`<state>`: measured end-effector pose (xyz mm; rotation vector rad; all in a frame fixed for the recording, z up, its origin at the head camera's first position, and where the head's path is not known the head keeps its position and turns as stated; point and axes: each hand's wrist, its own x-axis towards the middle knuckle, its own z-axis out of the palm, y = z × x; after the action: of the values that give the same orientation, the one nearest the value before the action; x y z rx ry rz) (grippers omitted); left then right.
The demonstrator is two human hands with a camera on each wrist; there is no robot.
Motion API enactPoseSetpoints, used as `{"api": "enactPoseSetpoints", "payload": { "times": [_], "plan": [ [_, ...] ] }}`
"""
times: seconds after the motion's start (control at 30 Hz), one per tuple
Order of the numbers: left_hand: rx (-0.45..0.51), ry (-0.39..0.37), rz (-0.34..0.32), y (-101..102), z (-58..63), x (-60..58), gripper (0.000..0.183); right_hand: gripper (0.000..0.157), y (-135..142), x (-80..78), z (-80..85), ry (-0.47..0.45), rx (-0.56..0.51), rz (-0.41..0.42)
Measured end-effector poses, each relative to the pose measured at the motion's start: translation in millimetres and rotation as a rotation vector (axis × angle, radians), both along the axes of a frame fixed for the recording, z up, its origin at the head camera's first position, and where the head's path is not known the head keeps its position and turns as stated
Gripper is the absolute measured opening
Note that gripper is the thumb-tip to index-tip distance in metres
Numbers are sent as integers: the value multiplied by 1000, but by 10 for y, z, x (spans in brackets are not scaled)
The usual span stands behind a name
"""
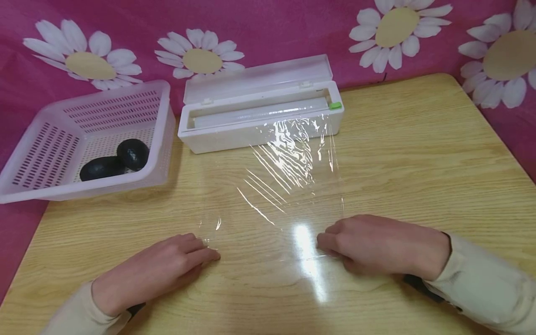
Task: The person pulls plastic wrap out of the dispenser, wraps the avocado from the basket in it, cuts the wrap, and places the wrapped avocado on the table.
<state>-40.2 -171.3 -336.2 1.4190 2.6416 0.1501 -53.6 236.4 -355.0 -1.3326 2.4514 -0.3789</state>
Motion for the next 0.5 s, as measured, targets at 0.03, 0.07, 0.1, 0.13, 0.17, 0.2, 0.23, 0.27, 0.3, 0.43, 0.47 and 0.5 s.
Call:
{"api": "enactPoseSetpoints", "payload": {
  "times": [0.03, 0.07, 0.1, 0.13, 0.17, 0.2, 0.23, 0.27, 0.3, 0.43, 0.47, 0.5],
  "plan": [
    [12, 9, 4, 6, -11, -4, 20, 29, 3, 3, -3, 17, -9, 9],
    [28, 22, 5, 13, -23, -8, 15, 27, 5, 4, -5, 29, -19, 18],
    [43, 32, 7, 20, -35, -15, 10, 25, 4, 5, -6, 41, -36, 29],
    [56, 41, 7, 25, -43, -21, 6, 23, 4, 6, -5, 53, -54, 40],
    [65, 48, 5, 30, -49, -27, 5, 21, 2, 7, -4, 60, -74, 50],
    [67, 49, 4, 32, -51, -31, 5, 19, 2, 9, -4, 68, -92, 58],
    [63, 45, 3, 32, -50, -32, 5, 19, 1, 11, -8, 73, -108, 63],
    [59, 42, 2, 33, -49, -34, 5, 20, -1, 12, -12, 74, -122, 65],
    [54, 34, 1, 33, -47, -35, 5, 21, -3, 14, -15, 78, -133, 66],
    [21, -12, 10, 34, -37, -24, 14, 23, -2, 19, -43, 133, -159, 84],
    [19, -18, 9, 37, -39, -22, 15, 24, -1, 23, -44, 150, -159, 87],
    [14, -24, 9, 39, -38, -19, 16, 25, -1, 26, -43, 160, -157, 90]
  ]
}}
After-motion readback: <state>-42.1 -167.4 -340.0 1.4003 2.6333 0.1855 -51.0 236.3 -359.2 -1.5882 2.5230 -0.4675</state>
